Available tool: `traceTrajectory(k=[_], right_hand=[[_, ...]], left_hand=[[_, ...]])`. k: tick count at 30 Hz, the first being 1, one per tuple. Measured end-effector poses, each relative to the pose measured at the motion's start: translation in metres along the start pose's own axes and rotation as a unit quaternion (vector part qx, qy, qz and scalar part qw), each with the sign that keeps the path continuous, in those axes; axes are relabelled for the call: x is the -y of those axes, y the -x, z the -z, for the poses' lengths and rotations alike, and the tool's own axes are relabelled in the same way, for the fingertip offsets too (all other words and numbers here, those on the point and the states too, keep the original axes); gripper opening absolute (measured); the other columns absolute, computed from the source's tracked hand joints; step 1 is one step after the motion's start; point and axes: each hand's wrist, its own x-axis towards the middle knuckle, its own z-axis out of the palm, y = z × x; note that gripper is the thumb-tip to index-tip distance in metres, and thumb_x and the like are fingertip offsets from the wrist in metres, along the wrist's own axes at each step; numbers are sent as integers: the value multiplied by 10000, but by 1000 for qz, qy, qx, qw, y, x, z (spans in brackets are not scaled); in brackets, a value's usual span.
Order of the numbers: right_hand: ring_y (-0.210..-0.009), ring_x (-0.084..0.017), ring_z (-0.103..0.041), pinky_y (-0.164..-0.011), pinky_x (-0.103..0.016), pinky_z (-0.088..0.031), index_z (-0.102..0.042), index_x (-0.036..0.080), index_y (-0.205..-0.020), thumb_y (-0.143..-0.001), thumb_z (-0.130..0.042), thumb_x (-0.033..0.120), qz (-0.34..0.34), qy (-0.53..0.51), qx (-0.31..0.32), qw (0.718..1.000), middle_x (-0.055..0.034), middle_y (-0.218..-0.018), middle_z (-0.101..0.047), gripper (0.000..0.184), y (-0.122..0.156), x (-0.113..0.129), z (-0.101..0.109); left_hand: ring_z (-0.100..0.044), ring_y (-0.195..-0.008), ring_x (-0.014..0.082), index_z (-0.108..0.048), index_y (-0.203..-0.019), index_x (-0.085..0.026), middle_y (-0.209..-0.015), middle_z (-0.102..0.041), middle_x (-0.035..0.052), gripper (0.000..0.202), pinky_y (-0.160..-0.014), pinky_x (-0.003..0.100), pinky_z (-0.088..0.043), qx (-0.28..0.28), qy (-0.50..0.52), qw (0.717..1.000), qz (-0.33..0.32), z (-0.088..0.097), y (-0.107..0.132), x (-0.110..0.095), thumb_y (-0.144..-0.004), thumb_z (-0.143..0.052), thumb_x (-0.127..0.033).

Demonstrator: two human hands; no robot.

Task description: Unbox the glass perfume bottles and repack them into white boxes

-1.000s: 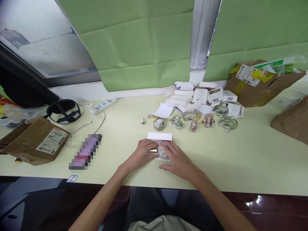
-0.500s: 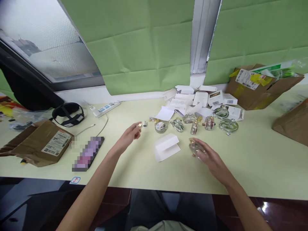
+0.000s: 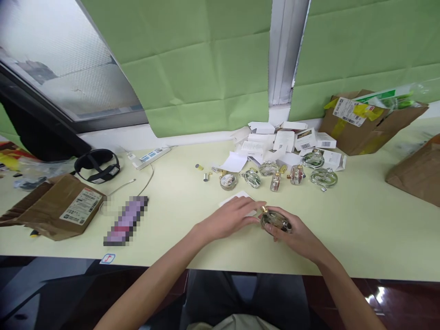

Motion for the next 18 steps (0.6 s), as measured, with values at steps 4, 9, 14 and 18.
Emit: traceTrajectory(k=[4,9,14,18], right_hand=[[-718,-158,-583,-654,-311,-547,-600,219,-1298,-875,-640,476,19,51,59,997,-46,-924,-679,497,3,12,-6],[-881,-218,-639,-770,-341,-546,-614,220,-1242,-919,-560,451,85,179,17,980,-65,-1039,-697,400,-1,13,-16],[-1226,-279,-562,-1012,-429,-483,-525,281,-1331,-939,-487,271,218,327,-83,916,-85,-1335,-594,394,-11,2,-29],[-1294,-299,-508,-1046,-469,-453,-518,295,-1359,-932,-458,211,260,352,-88,895,-87,-1396,-554,439,-17,2,-35]], left_hand=[[-606,-921,195,-576,-1106,-158,-979,-657,78,249,-794,330,-422,36,-118,990,-67,1,-12,-7,-1033,-347,-223],[-597,-875,209,-588,-988,-153,-918,-660,74,164,-726,354,-407,79,-203,974,-64,13,-13,-10,-924,-447,-100],[-631,-863,233,-599,-956,-144,-907,-679,93,132,-687,349,-441,74,-197,975,75,17,-9,-23,-897,-481,-136],[-640,-709,219,-598,-872,-155,-803,-672,78,279,-616,334,-437,95,-151,967,181,24,-3,-26,-1001,-365,-238]])
